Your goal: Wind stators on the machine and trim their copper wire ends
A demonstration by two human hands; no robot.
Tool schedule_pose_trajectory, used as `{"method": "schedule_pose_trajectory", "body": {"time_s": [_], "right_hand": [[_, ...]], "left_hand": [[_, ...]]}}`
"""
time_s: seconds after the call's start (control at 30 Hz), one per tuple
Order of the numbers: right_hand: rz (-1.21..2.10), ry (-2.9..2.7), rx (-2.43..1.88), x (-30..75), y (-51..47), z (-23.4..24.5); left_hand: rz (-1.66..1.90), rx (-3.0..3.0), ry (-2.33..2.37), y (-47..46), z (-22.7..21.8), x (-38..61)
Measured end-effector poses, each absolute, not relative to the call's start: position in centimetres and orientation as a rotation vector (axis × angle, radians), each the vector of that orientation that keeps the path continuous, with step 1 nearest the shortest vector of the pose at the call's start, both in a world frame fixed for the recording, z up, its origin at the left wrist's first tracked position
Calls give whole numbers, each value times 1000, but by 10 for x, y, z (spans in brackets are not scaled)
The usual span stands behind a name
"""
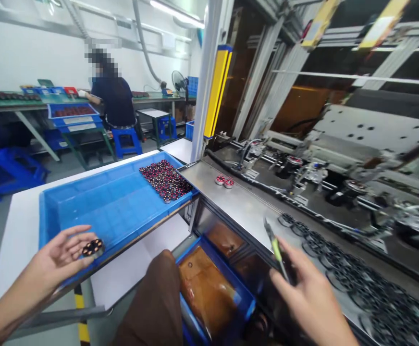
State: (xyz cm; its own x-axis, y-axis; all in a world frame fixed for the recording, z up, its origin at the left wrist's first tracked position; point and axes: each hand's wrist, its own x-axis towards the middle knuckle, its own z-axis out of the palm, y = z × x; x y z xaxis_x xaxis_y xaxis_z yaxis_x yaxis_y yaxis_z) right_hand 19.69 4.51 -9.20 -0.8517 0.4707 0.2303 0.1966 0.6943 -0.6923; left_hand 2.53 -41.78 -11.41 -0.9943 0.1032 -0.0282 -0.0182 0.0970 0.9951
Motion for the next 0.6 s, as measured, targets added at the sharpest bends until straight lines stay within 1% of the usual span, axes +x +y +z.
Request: {"method": "schedule_pose_trajectory", "body": {"time_s": [0.03,0.1,0.17,0.23,0.3,0.4,0.6], "right_hand": [[767,-2579,-604,175,59,-90],[488,-2676,-685,135,78,-91],[297,-2704,-695,106,88,-95],[156,-2676,-702,87,91,-101],[60,-2639,-704,78,92,-108],[-1,-2640,-653,76,92,-114],[-76,-2669,-563,79,92,-115]], "left_hand": [[1995,107,2304,-422,-114,9],[1844,273,2414,-419,-118,-28],[1646,534,2516,-405,-127,-68],[1540,675,2527,-382,-142,-105],[1450,793,2513,-357,-159,-134],[1316,1023,2457,-320,-181,-158],[1187,1370,2376,-272,-204,-172]]}}
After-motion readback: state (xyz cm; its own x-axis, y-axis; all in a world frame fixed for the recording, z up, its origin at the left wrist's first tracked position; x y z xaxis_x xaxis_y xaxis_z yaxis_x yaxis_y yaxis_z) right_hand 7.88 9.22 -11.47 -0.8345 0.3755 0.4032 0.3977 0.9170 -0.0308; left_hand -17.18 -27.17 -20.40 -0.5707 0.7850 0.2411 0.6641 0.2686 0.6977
